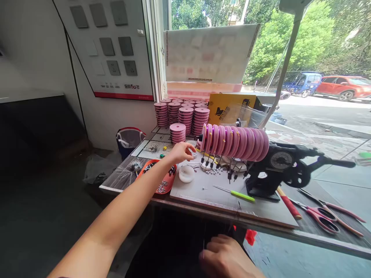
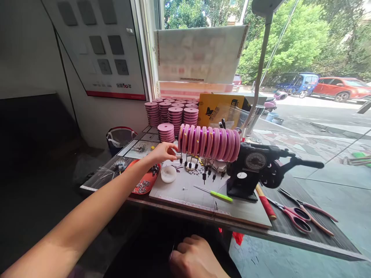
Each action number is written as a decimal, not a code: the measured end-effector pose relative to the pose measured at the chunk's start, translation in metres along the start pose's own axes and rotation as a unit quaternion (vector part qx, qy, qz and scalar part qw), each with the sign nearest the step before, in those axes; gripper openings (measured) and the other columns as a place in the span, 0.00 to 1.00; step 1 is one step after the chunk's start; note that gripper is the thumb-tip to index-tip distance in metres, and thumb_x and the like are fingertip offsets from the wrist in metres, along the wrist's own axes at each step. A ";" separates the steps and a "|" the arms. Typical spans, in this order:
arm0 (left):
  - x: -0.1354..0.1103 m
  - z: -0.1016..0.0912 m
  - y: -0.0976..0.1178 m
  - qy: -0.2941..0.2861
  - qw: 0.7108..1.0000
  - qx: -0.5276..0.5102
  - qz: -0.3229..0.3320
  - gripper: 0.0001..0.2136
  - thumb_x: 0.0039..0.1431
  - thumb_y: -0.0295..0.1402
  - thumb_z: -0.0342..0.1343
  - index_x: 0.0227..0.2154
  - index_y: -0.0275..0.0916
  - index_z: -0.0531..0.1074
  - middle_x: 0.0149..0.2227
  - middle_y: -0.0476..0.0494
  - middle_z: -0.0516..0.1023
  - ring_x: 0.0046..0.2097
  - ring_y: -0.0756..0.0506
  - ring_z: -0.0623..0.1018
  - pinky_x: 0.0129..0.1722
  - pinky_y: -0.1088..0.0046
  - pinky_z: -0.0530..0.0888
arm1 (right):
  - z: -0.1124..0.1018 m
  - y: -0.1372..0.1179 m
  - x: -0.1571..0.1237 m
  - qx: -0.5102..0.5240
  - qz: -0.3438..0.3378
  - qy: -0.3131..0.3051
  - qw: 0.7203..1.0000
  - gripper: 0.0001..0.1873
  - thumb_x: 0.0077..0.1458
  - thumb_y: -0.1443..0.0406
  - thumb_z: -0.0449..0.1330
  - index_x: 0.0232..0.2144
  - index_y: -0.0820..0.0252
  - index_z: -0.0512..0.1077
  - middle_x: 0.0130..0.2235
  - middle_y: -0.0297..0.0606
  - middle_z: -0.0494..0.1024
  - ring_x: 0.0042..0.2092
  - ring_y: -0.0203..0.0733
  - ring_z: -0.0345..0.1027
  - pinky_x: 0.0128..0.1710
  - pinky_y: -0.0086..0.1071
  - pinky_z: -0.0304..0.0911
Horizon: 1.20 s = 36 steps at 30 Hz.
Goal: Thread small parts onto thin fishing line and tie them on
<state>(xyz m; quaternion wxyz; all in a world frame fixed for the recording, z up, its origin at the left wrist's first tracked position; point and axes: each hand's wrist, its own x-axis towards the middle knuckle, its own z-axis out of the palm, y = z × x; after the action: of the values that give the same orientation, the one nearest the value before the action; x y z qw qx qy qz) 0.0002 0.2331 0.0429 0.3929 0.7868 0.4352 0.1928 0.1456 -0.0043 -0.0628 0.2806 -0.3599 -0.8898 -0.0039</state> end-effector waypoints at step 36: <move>-0.198 0.123 0.039 0.138 0.830 -0.531 -0.097 0.16 0.40 0.26 0.67 0.35 0.42 0.73 0.38 0.50 0.78 0.22 0.56 0.75 0.27 0.81 0.71 | -0.058 -0.015 0.026 0.303 0.210 0.109 0.923 0.18 0.59 0.56 0.52 0.29 0.61 0.76 0.23 0.36 0.74 0.23 0.34 0.68 0.22 0.23 0.62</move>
<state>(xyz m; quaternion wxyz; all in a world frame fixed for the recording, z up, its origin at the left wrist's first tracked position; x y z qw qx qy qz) -0.0079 -0.0005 0.0054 0.7024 0.3758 0.3901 0.4618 0.1499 -0.0113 0.0021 0.4661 -0.4340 -0.7161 0.2857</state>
